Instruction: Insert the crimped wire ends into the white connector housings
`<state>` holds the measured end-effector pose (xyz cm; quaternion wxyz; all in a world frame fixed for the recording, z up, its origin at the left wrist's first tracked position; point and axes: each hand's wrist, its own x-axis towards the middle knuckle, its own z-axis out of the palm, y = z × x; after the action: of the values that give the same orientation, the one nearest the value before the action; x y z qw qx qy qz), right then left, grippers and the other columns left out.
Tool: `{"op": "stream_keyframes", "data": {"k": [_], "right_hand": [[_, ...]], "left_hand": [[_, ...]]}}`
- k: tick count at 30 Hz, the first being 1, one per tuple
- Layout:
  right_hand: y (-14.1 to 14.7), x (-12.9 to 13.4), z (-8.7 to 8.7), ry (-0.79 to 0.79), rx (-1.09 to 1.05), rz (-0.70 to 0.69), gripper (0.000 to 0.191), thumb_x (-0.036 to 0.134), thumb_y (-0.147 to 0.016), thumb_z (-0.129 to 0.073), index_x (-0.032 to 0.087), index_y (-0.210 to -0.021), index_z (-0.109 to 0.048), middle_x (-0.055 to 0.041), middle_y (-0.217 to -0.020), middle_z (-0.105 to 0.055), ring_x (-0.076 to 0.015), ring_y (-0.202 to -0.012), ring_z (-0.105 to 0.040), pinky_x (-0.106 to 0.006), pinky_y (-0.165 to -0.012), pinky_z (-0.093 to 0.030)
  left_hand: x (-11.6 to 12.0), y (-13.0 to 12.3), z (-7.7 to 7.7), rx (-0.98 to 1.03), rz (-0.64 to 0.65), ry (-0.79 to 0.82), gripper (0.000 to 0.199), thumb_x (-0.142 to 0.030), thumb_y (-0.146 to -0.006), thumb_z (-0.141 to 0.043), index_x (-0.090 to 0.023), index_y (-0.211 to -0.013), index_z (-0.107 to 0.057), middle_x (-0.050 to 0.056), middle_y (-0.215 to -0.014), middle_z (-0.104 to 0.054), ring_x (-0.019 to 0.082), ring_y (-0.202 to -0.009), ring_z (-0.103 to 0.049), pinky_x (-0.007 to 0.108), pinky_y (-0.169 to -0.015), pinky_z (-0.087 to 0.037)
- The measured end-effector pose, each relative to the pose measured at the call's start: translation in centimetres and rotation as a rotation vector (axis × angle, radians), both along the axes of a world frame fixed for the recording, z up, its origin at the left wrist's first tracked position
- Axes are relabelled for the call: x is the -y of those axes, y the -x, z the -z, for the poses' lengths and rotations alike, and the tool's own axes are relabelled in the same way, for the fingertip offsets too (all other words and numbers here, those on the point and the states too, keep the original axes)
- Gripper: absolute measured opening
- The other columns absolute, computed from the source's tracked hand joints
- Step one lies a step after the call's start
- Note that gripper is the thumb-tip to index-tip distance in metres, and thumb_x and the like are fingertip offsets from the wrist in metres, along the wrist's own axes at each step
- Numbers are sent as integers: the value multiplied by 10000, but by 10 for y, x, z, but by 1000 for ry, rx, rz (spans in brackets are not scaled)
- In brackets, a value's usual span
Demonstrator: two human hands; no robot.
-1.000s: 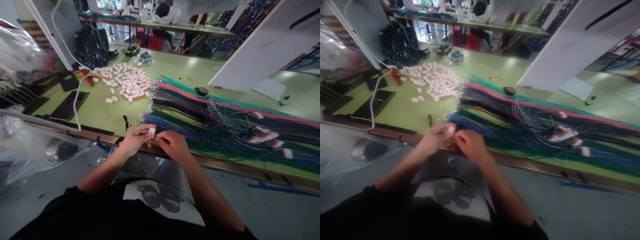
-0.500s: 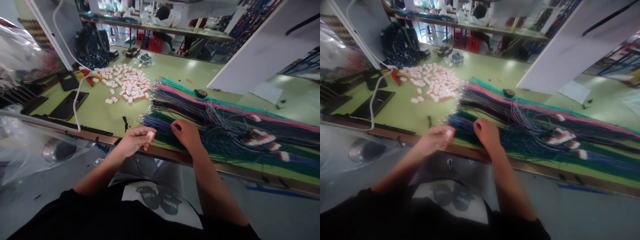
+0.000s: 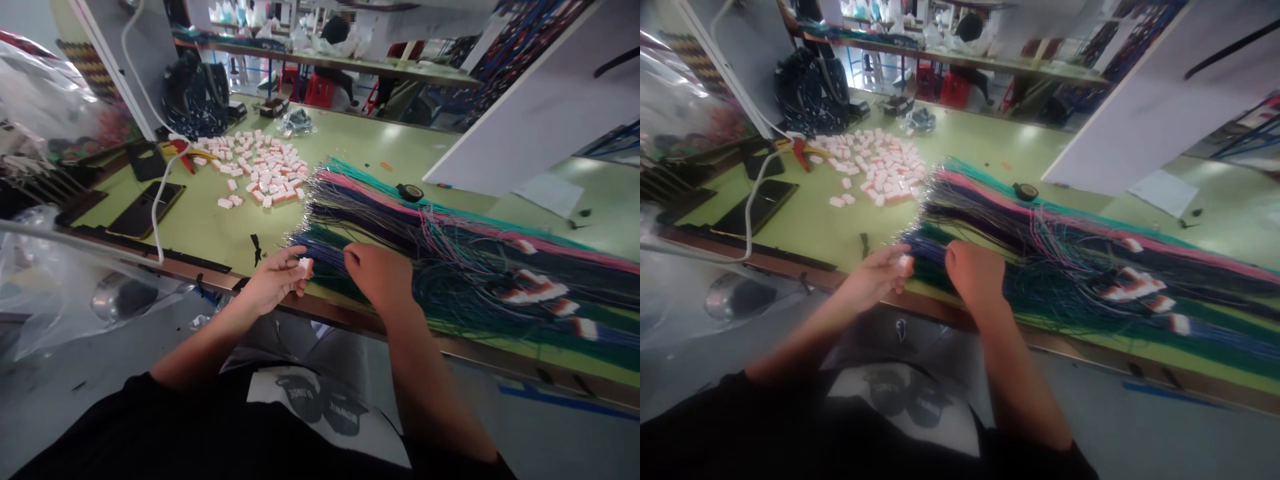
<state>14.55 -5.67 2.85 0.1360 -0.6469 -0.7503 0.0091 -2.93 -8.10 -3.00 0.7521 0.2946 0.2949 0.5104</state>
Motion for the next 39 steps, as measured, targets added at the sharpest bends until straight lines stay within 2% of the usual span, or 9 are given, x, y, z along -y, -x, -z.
{"op": "stream_keyframes", "data": {"k": [2,5,8,10,15,23,33,39], "right_hand": [[-4,4,-6,-41,-147,-10,208,240,-785,-478,204,-716,-671,-45,-680,-677,-189,-644,-600,-274,-544,-357],[-3,10,-12,-16,-441,-237,174,252,-779,-499,204,-784,-667,-5,-702,-678,-136,-617,-583,-243,-568,-397],[8,15,-13,71,-522,-438,176,242,-786,-502,213,-838,-667,6,-743,-688,-119,-633,-584,-238,-604,-424],[15,16,-11,83,-539,-500,173,245,-795,-496,219,-827,-664,2,-765,-691,-119,-666,-592,-243,-633,-434],[15,18,-2,46,-577,-424,134,235,-764,-511,206,-697,-623,4,-694,-663,-115,-621,-564,-239,-601,-416],[9,30,3,-15,-452,-300,129,236,-720,-510,202,-630,-596,7,-590,-605,-107,-534,-488,-242,-535,-338],[13,29,9,-45,-338,-285,191,270,-744,-478,203,-595,-576,-3,-565,-587,-112,-522,-473,-249,-527,-310],[13,29,10,-36,-352,-274,210,286,-750,-472,205,-587,-577,-3,-560,-587,-115,-531,-484,-241,-526,-316]], "left_hand": [[0,-1,0,0,-12,-6,436,-131,-663,-710,-153,-1065,-543,-18,-680,-633,79,-510,-563,195,-474,-459],[0,-2,1,0,9,-51,379,-154,-669,-716,-144,-1024,-584,-14,-676,-625,75,-522,-559,193,-481,-455],[1,-2,1,-21,30,-91,262,-164,-685,-710,-129,-932,-630,-8,-658,-606,74,-544,-557,191,-497,-451],[1,-1,1,-40,27,-109,236,-164,-694,-707,-130,-918,-643,-10,-647,-596,71,-549,-549,195,-511,-452],[1,1,3,-13,30,-160,235,-173,-693,-710,-139,-920,-662,4,-699,-611,75,-579,-555,199,-532,-457],[0,0,5,20,19,-137,262,-164,-696,-707,-152,-954,-665,-13,-682,-607,69,-563,-564,193,-532,-460],[1,-1,2,2,-8,-131,253,-156,-679,-710,-155,-930,-674,-8,-689,-614,73,-587,-561,187,-529,-468],[1,-4,2,-57,-60,-145,236,-155,-682,-697,-156,-917,-675,-13,-676,-610,73,-596,-558,185,-529,-458]]}}
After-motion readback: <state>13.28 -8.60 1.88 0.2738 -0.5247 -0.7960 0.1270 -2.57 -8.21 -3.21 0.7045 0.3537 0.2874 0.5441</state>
